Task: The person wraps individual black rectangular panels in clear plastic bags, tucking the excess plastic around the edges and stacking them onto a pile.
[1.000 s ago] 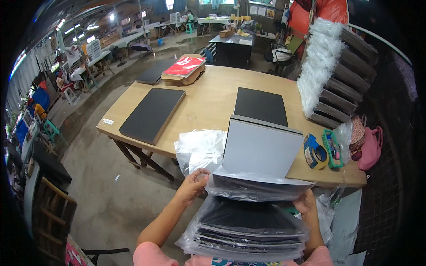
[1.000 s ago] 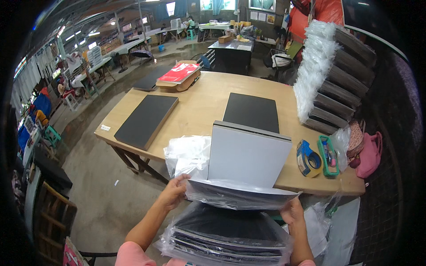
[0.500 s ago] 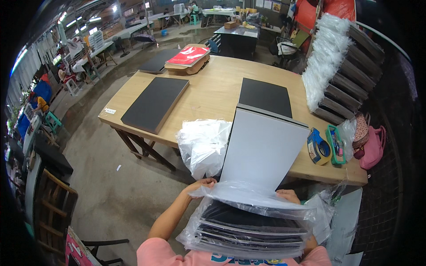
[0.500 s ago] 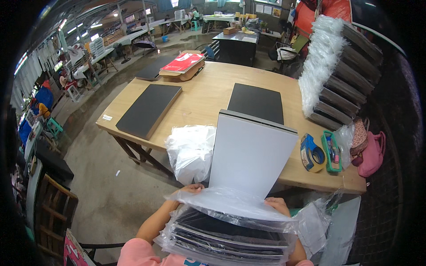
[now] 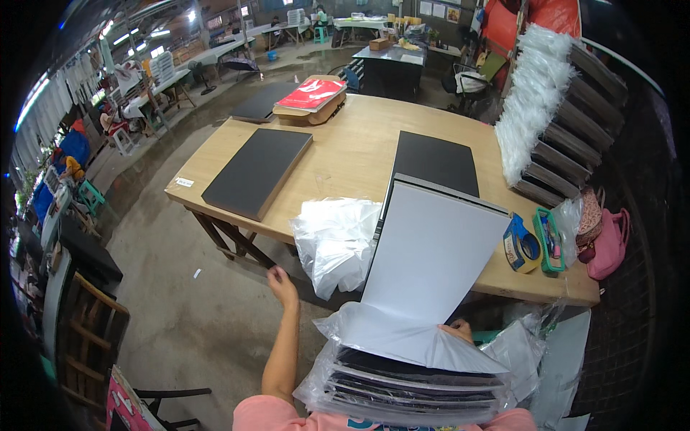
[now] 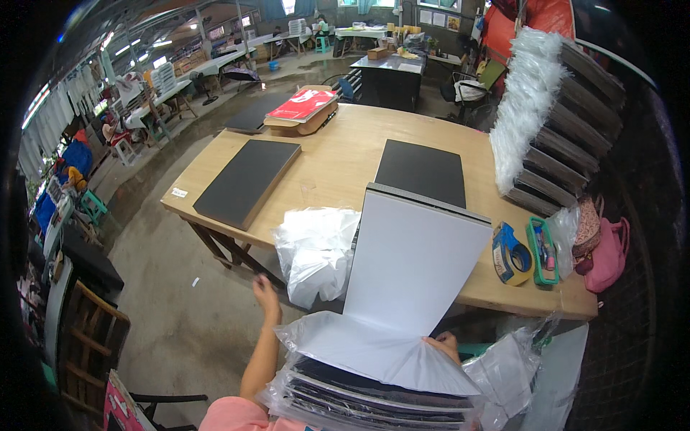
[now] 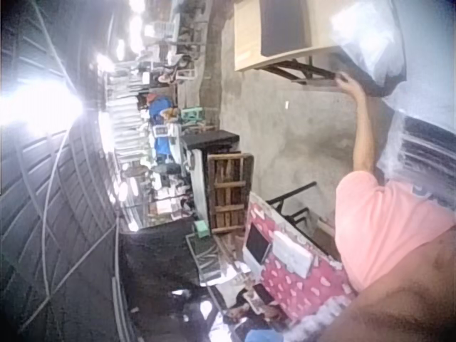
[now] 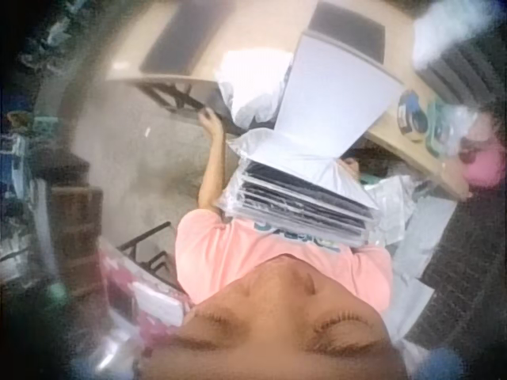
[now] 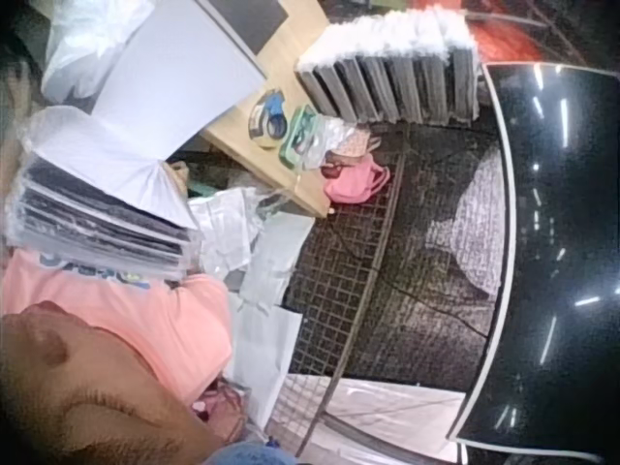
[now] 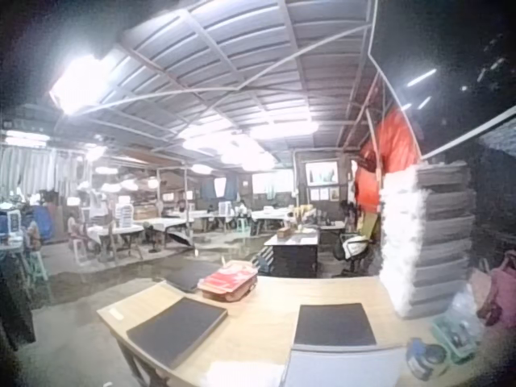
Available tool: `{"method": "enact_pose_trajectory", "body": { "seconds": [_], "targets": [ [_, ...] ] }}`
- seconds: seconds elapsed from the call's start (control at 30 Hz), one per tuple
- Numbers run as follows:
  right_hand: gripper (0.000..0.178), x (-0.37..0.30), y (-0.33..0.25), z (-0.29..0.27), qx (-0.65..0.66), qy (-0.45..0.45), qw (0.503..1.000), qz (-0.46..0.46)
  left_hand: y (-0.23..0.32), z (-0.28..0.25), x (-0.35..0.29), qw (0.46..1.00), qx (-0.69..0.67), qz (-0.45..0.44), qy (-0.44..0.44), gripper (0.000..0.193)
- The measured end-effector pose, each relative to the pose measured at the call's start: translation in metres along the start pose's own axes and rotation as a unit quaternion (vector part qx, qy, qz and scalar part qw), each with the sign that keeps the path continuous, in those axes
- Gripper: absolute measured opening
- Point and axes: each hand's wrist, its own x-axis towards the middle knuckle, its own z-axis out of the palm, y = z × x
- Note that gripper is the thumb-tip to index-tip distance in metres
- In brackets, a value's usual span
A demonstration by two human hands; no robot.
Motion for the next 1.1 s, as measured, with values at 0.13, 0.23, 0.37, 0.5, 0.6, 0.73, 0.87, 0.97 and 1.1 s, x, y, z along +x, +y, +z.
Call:
{"method": "enact_pose_trajectory", "body": {
  "seconds": [0.13, 0.23, 0.37, 0.5, 0.6, 0.73, 0.87, 0.97, 1.1],
  "targets": [
    [0.043, -0.006, -0.087, -0.081, -0.270, -0.168, 0.936, -0.151, 0.152, 0.006, 0.024, 0.935, 0.089, 0.335, -0.070, 0.030],
    [0.041, -0.042, -0.244, -0.118, -0.240, -0.282, 0.894, -0.252, 0.194, 0.015, 0.046, 0.812, 0.309, 0.474, -0.144, 0.031],
    [0.028, -0.068, -0.388, -0.093, -0.156, -0.213, 0.839, -0.476, 0.233, 0.035, 0.059, 0.854, 0.075, 0.359, -0.370, 0.026],
    [0.036, -0.004, -0.459, 0.006, -0.053, -0.142, 0.788, -0.597, 0.243, 0.053, 0.053, 0.880, -0.111, 0.158, -0.433, 0.021],
    [0.036, 0.038, -0.487, 0.056, -0.084, -0.214, 0.820, -0.524, 0.260, 0.057, 0.036, 0.893, -0.062, 0.197, -0.400, 0.025],
    [0.015, 0.044, -0.494, 0.062, -0.015, -0.093, 0.861, -0.500, 0.243, 0.046, 0.044, 0.907, 0.009, 0.224, -0.355, 0.032],
    [0.013, 0.048, -0.498, 0.065, 0.046, -0.013, 0.823, -0.566, 0.215, 0.055, 0.061, 0.880, -0.003, 0.332, -0.340, 0.024],
    [0.014, 0.052, -0.500, 0.086, 0.079, 0.012, 0.779, -0.622, 0.216, 0.071, 0.059, 0.871, -0.060, 0.352, -0.336, 0.012],
    [0.012, 0.054, -0.496, 0.071, -0.088, -0.170, 0.839, -0.509, 0.232, 0.065, 0.054, 0.897, -0.109, 0.141, -0.404, 0.010]
  ]
}}
